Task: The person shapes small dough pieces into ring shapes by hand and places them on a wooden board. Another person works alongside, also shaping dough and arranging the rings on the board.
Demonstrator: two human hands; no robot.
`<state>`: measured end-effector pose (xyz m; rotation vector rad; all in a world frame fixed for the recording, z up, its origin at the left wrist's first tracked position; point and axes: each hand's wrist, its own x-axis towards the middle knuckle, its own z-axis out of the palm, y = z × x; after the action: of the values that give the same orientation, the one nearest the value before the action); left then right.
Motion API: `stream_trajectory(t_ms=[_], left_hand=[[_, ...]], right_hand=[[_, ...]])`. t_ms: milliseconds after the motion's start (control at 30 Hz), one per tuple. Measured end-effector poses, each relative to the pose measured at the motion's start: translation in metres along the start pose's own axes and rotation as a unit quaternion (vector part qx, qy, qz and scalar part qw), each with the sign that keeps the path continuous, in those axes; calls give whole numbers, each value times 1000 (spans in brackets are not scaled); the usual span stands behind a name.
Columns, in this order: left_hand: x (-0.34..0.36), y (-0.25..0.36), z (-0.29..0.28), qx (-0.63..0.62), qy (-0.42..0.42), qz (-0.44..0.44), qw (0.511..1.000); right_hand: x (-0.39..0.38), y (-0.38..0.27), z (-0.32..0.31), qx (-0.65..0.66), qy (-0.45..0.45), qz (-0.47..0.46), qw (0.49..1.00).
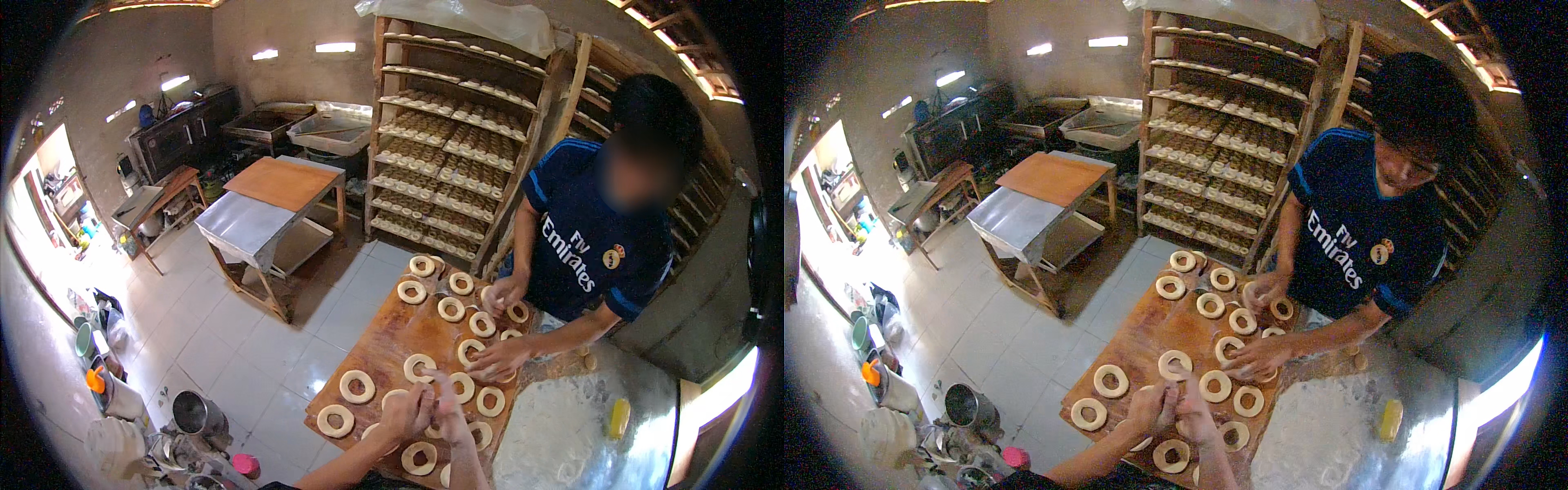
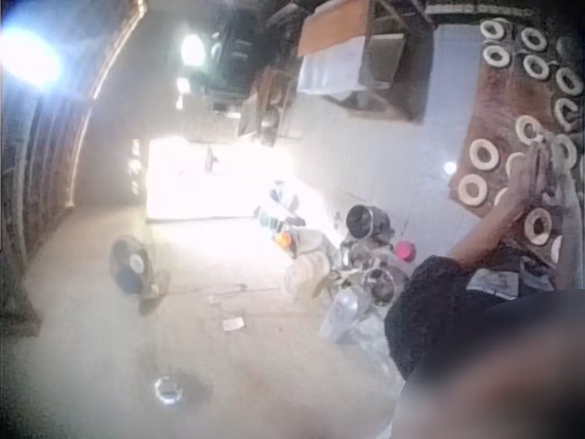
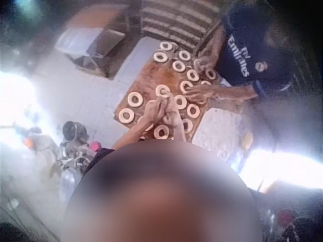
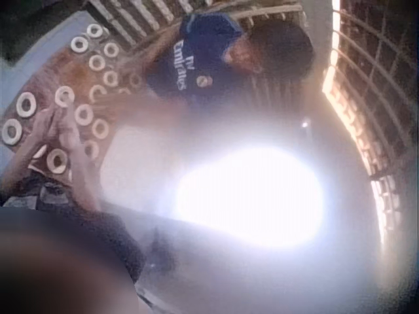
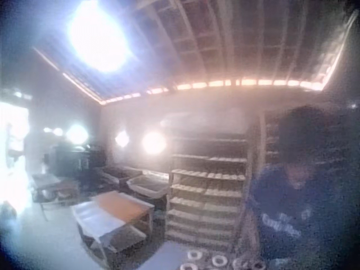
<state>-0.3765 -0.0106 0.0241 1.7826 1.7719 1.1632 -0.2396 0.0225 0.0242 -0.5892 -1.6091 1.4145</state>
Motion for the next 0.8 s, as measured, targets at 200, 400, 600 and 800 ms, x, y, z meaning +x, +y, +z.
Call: stream_trajectory(t_ms=[200, 400, 600, 800], left_hand=[[19, -16, -12, -16, 12, 12, 1000], [36, -36, -18, -19, 1, 45, 999], [53, -51, -21, 40, -22, -7, 999], [68, -65, -26, -38, 9, -34, 999]], right_hand=[[33, -8, 21, 35, 75, 104, 991], [52, 14, 20, 129, 161, 197, 958], [62, 58, 21, 135, 136, 116, 975], [74, 67, 11, 283, 22, 100, 954]])
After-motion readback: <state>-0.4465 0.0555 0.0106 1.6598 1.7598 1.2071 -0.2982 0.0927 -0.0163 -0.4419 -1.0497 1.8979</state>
